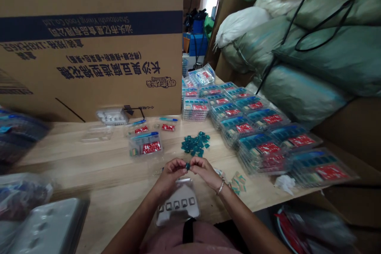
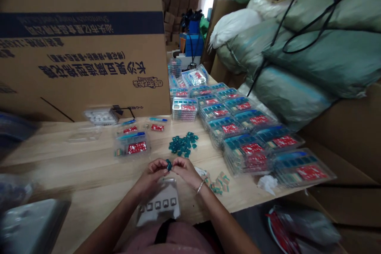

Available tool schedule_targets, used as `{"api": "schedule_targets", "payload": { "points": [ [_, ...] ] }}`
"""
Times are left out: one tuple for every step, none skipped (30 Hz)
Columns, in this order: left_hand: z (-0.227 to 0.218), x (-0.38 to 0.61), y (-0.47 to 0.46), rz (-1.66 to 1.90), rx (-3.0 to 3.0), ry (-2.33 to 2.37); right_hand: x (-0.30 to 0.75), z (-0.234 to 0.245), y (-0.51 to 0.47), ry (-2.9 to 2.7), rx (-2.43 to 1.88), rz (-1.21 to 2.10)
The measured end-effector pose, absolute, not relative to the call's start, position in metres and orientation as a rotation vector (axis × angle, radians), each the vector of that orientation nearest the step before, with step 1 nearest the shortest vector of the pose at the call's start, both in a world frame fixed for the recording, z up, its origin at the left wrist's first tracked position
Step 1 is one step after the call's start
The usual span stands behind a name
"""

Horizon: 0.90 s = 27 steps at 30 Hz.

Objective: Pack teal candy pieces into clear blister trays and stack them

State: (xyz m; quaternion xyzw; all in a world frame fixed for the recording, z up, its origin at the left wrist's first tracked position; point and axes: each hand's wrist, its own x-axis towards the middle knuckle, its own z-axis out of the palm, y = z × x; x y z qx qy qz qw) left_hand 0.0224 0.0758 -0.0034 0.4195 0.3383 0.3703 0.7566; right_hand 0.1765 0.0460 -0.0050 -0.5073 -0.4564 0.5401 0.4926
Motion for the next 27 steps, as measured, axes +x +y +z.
{"api": "schedule_targets", "payload": {
  "points": [
    [-0.001,0.017,0.073,0.797,0.919,0.722,0.174,-0.005,0.044,-1.147,-1.234,1.305],
    [0.000,0.012,0.069,0.774,0.927,0.709,0.171,-0.005,0.041,-1.189,-1.232,1.311],
    [0.001,0.005,0.064,0.738,0.946,0.698,0.167,-0.006,0.038,-1.232,-1.226,1.325],
    [0.002,-0.003,0.058,0.694,0.976,0.694,0.163,-0.008,0.033,-1.277,-1.221,1.346],
    [0.002,-0.010,0.051,0.649,1.011,0.700,0.157,-0.009,0.027,-1.323,-1.219,1.372],
    [0.002,-0.018,0.044,0.617,1.039,0.717,0.151,-0.010,0.021,-1.361,-1.222,1.386],
    [0.001,-0.025,0.037,0.601,1.046,0.743,0.144,-0.010,0.015,-1.397,-1.225,1.376],
    [0.000,-0.032,0.030,0.599,1.026,0.772,0.138,-0.010,0.010,-1.437,-1.215,1.339],
    [-0.001,-0.038,0.024,0.612,0.978,0.798,0.132,-0.008,0.005,-1.490,-1.185,1.279],
    [-0.001,-0.043,0.020,0.630,0.914,0.819,0.126,-0.005,0.002,-1.554,-1.130,1.205],
    [-0.001,-0.048,0.018,0.642,0.845,0.831,0.121,-0.002,0.001,-1.626,-1.063,1.129],
    [-0.001,-0.052,0.017,0.643,0.784,0.836,0.116,0.002,0.003,-1.702,-0.997,1.065],
    [-0.001,-0.057,0.018,0.635,0.738,0.835,0.112,0.005,0.007,-1.774,-0.950,1.025],
    [0.000,-0.061,0.021,0.625,0.711,0.836,0.109,0.007,0.014,-1.835,-0.932,0.999],
    [0.000,-0.065,0.025,0.620,0.705,0.853,0.105,0.008,0.023,-1.889,-0.941,0.980],
    [0.000,-0.070,0.031,0.633,0.724,0.898,0.102,0.007,0.033,-1.934,-0.973,0.958],
    [-0.001,-0.075,0.037,0.677,0.766,0.977,0.098,0.005,0.045,-1.983,-1.013,0.925],
    [-0.002,-0.080,0.045,0.752,0.825,1.086,0.093,0.002,0.057,-2.040,-1.054,0.876],
    [-0.004,-0.085,0.052,0.848,0.892,1.206,0.088,-0.002,0.070,-2.107,-1.090,0.813],
    [-0.006,-0.090,0.060,0.944,0.965,1.319,0.083,-0.007,0.081,-2.183,-1.120,0.740],
    [-0.008,-0.094,0.066,1.025,1.040,1.407,0.078,-0.011,0.090,-2.259,-1.144,0.669],
    [-0.011,-0.097,0.072,1.075,1.127,1.458,0.074,-0.015,0.097,-2.331,-1.156,0.604],
    [-0.014,-0.099,0.077,1.091,1.231,1.471,0.071,-0.018,0.101,-2.387,-1.153,0.550],
    [-0.017,-0.100,0.080,1.080,1.351,1.451,0.071,-0.020,0.104,-2.422,-1.142,0.506],
    [-0.020,-0.100,0.083,1.052,1.483,1.399,0.073,-0.020,0.104,-2.435,-1.124,0.474],
    [-0.024,-0.100,0.085,1.016,1.609,1.330,0.079,-0.019,0.102,-2.421,-1.111,0.452],
    [-0.028,-0.099,0.086,0.980,1.716,1.259,0.087,-0.017,0.099,-2.380,-1.110,0.441]
  ]
}}
